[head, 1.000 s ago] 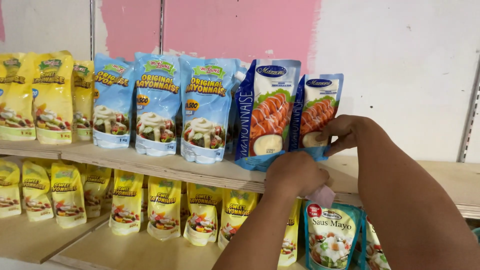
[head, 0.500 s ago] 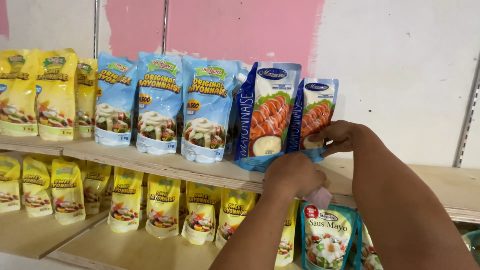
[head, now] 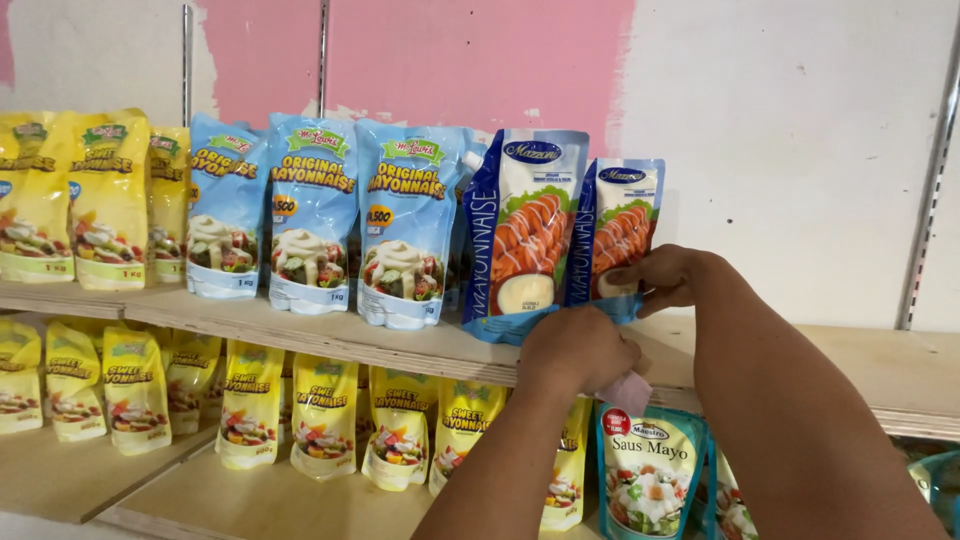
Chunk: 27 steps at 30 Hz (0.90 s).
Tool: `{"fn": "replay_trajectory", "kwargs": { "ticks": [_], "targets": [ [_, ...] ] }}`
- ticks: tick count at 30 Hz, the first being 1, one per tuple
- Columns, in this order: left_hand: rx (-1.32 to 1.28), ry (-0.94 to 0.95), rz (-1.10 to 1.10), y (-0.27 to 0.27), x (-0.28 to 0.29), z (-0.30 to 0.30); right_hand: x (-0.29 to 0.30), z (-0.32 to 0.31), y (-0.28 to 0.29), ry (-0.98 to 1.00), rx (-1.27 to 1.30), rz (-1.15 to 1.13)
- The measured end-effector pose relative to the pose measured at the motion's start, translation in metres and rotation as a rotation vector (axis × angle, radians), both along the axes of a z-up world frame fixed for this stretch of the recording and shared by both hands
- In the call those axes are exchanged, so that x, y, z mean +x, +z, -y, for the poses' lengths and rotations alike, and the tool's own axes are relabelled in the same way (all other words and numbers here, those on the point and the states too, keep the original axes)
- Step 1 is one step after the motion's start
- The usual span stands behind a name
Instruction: Wiping down mayonnaise pouches with a cloth and arranging them on a display shelf.
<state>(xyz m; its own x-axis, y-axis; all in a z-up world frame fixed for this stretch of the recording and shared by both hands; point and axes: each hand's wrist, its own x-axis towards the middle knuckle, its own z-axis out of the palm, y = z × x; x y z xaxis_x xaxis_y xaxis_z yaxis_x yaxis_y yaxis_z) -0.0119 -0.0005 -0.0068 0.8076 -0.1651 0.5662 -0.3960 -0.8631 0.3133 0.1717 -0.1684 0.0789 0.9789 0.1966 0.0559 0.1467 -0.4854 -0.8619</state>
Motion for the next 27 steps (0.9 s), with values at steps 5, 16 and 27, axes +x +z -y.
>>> {"fn": "replay_trajectory", "kwargs": {
  "ticks": [5, 16, 27],
  "targets": [
    [-0.028, 0.028, -0.027, 0.000, -0.010, 0.001, 0.002, 0.012, -0.014, -0.158, -0.153, 0.018],
    [-0.330, -0.137, 0.344, -0.017, -0.025, 0.007, -0.147, 0.040, -0.068, -0.152, -0.397, 0.328],
    [-0.735, -0.305, 0.592, -0.144, -0.072, 0.078, -0.257, 0.045, -0.198, -0.076, -0.227, 1.479]
  ]
}}
